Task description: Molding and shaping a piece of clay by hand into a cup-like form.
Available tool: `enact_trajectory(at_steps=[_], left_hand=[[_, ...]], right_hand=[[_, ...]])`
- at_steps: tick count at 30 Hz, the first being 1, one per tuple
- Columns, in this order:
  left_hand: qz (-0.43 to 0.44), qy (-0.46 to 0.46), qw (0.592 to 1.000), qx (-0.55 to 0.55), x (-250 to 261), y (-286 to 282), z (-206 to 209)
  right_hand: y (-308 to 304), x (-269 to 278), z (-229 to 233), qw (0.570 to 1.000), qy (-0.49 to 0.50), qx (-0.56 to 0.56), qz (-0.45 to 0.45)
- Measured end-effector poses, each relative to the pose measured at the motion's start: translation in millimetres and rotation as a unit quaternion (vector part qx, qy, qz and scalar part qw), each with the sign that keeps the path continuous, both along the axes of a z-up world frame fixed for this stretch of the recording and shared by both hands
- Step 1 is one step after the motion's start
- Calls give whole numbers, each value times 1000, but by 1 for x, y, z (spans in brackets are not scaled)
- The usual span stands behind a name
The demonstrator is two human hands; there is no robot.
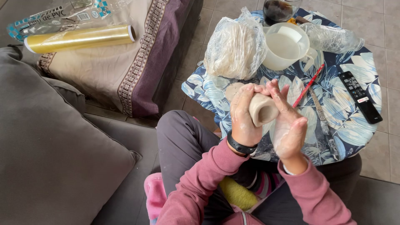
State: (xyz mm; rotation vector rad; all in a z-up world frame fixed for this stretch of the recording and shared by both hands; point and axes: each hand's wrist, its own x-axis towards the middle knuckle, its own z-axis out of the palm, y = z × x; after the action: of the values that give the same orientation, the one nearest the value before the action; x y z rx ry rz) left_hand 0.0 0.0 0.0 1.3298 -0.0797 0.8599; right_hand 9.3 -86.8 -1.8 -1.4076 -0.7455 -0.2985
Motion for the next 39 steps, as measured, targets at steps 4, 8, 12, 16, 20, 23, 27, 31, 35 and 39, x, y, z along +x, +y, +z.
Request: enact_trajectory(at_steps=[4,8,12,16,20,23,27,31,35,39], left_hand=[[-213,59,879,-422,11,-11,-24],[-290,81,835,-460,12,-13,-31],[-362,122,743,-549,20,-22,-45],[-389,96,713,-576,21,-29,-51],[-329,77,758,-558,12,-22,-35],[-241,50,833,-496,12,-14,-25],[-11,-83,966,-243,10,-7,-5],[40,-159,985,-60,14,2,-15],[-20,-243,946,213,16,-6,-12],[-7,-23,913,408,-10,-4,30]], right_hand=[[-14,15,12,990,-91,-101,-23],[-21,23,16,946,-271,-176,-15],[-24,21,34,869,-432,-239,-12],[-26,22,56,812,-517,-271,18],[-29,24,40,870,-418,-261,-8],[-29,29,12,919,-332,-210,-22],[-15,6,2,995,-65,-70,39],[-16,-14,-26,944,231,164,169],[-38,-12,-46,790,427,351,265],[-49,-4,-15,723,522,405,202]])
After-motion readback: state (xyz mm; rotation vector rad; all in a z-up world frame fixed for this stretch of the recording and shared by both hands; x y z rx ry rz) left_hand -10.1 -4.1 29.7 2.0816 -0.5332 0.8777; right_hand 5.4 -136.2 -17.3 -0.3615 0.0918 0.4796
